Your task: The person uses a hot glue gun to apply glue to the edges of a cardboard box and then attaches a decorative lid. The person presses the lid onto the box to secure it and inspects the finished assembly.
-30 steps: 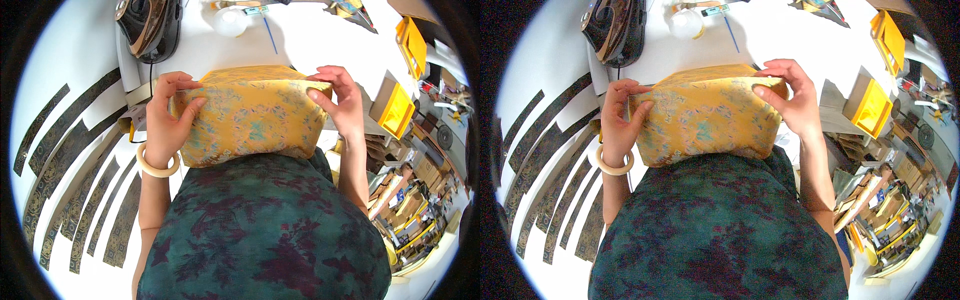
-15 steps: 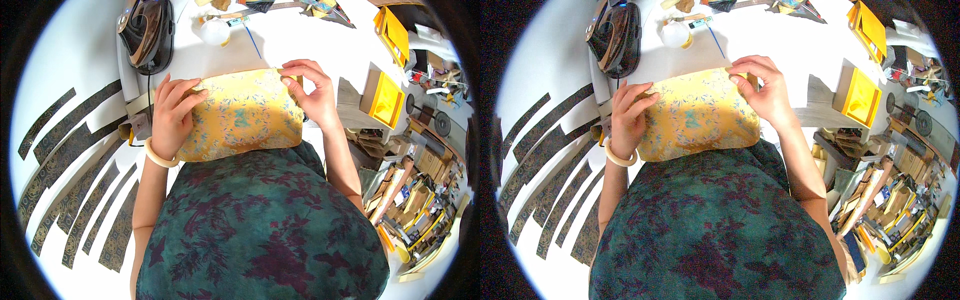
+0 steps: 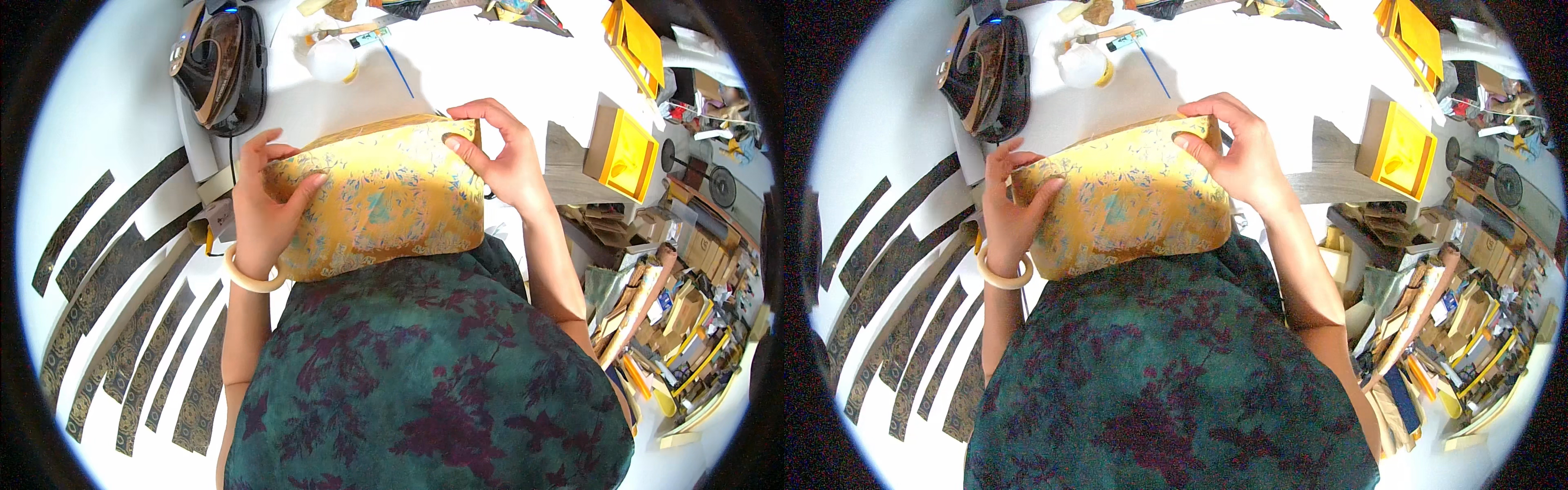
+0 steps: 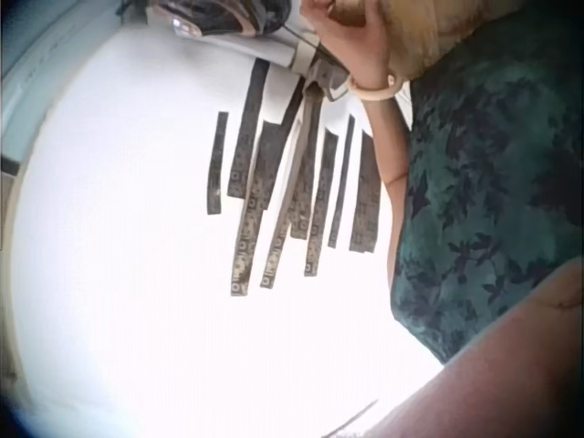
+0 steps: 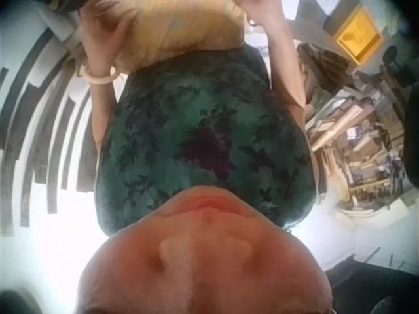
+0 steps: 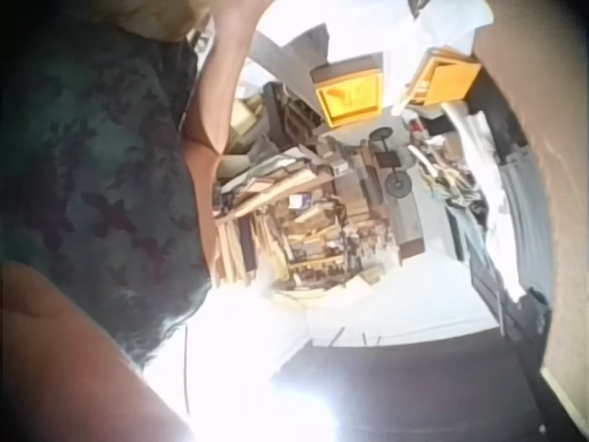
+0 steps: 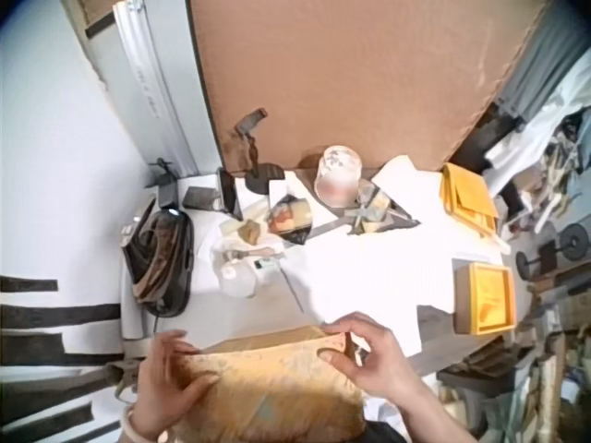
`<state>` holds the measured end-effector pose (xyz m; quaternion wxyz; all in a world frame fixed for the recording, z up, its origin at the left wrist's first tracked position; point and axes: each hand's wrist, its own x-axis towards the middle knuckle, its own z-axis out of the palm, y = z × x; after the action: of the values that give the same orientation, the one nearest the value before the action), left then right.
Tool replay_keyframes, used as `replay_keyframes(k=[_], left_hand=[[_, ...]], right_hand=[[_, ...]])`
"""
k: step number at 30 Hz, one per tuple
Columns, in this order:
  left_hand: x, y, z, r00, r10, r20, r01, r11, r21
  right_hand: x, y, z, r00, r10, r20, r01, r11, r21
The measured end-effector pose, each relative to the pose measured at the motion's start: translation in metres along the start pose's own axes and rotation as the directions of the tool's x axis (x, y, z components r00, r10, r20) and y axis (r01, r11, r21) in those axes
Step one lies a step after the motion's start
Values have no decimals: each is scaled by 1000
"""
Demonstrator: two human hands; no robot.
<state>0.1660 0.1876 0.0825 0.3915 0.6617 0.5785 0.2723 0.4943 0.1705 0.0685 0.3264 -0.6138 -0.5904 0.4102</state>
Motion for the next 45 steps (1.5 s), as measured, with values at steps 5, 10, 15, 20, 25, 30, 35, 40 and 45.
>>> replay_keyframes(k=[5, 10, 15, 20, 25, 30, 35, 40, 45], left_hand=[[3, -9, -7, 993, -82, 90, 81, 997, 8], [-3, -22, -12, 988, -130, 84, 138, 985, -101], [-10, -25, -10, 998, -51, 36, 53, 997, -48], [-14, -31, -7, 998, 56, 27, -57, 998, 26], [-16, -31, -8, 994, 106, 29, -108, 991, 83], [-15, -30, -7, 995, 100, 21, -101, 994, 44], [-16, -25, -6, 1000, -9, 26, 9, 1000, -4], [-15, -26, -8, 998, -33, 50, 34, 999, -22], [-15, -25, -9, 997, -34, 69, 34, 999, 0]], right_hand=[[-3, -1, 4, 990, -104, -97, 99, 994, -55], [-15, 9, 16, 968, -170, -184, 150, 982, -118], [-10, 13, 16, 906, -385, -177, 333, 905, -263], [-12, 17, 19, 901, -385, -198, 335, 910, -243], [-10, 21, 20, 906, -380, -186, 345, 918, -196], [-8, 21, 18, 918, -366, -156, 339, 924, -175], [-6, 16, 15, 967, -229, -114, 223, 973, -61], [-7, 9, 19, 985, -90, -147, 98, 994, 45], [-6, 8, 15, 986, -128, -107, 127, 992, -20]])
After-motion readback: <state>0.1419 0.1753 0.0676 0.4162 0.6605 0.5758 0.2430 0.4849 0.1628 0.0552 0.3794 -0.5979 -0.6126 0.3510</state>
